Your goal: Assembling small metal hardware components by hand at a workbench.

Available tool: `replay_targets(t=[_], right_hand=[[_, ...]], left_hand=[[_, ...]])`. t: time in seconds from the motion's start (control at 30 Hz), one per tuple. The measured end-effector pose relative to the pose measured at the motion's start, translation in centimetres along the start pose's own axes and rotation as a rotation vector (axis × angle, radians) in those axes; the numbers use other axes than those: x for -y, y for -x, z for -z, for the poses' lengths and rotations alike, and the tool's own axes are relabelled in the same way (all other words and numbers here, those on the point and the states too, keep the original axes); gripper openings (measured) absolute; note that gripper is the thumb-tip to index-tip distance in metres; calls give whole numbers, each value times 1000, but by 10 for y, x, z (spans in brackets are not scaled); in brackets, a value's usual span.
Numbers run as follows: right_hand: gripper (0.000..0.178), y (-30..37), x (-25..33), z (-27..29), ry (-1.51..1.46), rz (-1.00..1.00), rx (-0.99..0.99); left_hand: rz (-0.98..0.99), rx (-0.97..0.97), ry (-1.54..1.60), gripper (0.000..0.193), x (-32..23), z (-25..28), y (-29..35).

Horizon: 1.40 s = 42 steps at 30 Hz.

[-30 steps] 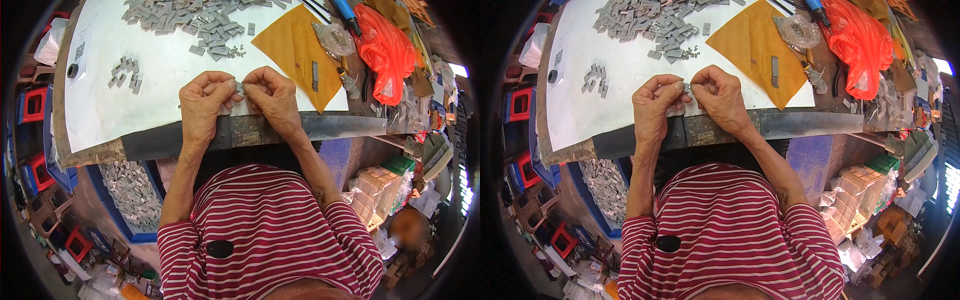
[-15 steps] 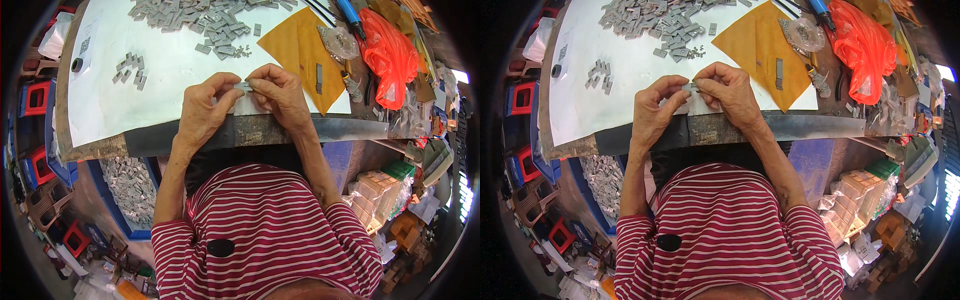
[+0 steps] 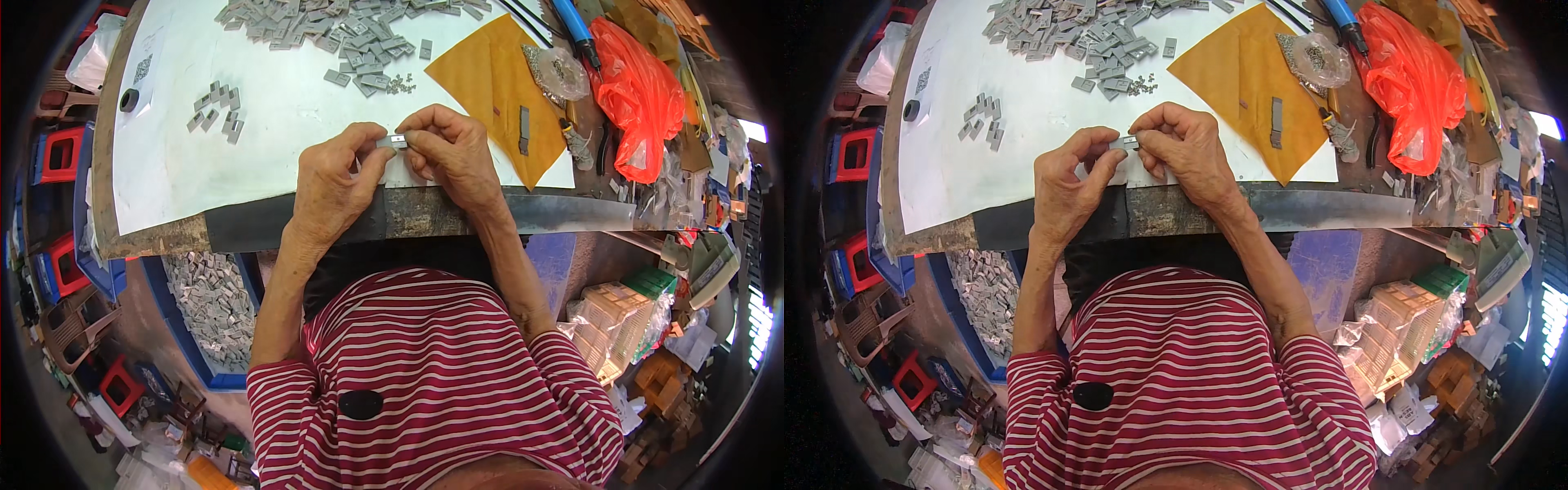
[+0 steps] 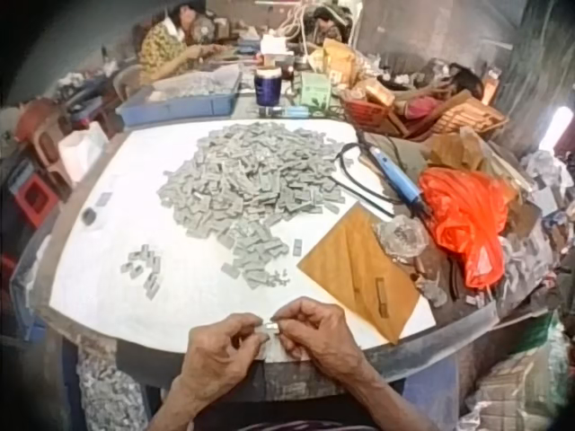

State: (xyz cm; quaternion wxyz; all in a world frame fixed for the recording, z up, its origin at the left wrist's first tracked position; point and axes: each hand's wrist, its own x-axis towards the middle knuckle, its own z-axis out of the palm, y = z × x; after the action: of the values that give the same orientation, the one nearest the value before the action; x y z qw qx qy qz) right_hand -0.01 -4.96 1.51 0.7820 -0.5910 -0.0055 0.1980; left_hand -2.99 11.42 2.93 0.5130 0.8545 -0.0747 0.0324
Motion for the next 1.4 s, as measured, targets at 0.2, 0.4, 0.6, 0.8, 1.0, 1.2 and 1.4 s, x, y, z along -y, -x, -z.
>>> replay_targets(t=[0.2,0.4,0.6,0.8,1.0,1.2,1.4], right_hand=[[10,-3,2,-4,85,0,-28],[10,-4,0,-9,153,32,-28],[14,-4,-3,-14,211,30,8],[16,-4,-4,-17,194,42,-23],[15,-2,-6,-14,200,50,-16],[15,0,-5,-13,241,63,-27],[13,7,-3,-14,258,32,5]], left_hand=[[-46,-18,-52,17,2,-1,0],[-252,-73,-194,17,13,2,-2],[-225,-67,-248,16,17,10,1],[-188,-161,-320,15,33,37,0],[43,-406,-287,15,57,78,12],[240,-500,-271,17,85,115,20],[262,-521,-281,18,100,125,16]])
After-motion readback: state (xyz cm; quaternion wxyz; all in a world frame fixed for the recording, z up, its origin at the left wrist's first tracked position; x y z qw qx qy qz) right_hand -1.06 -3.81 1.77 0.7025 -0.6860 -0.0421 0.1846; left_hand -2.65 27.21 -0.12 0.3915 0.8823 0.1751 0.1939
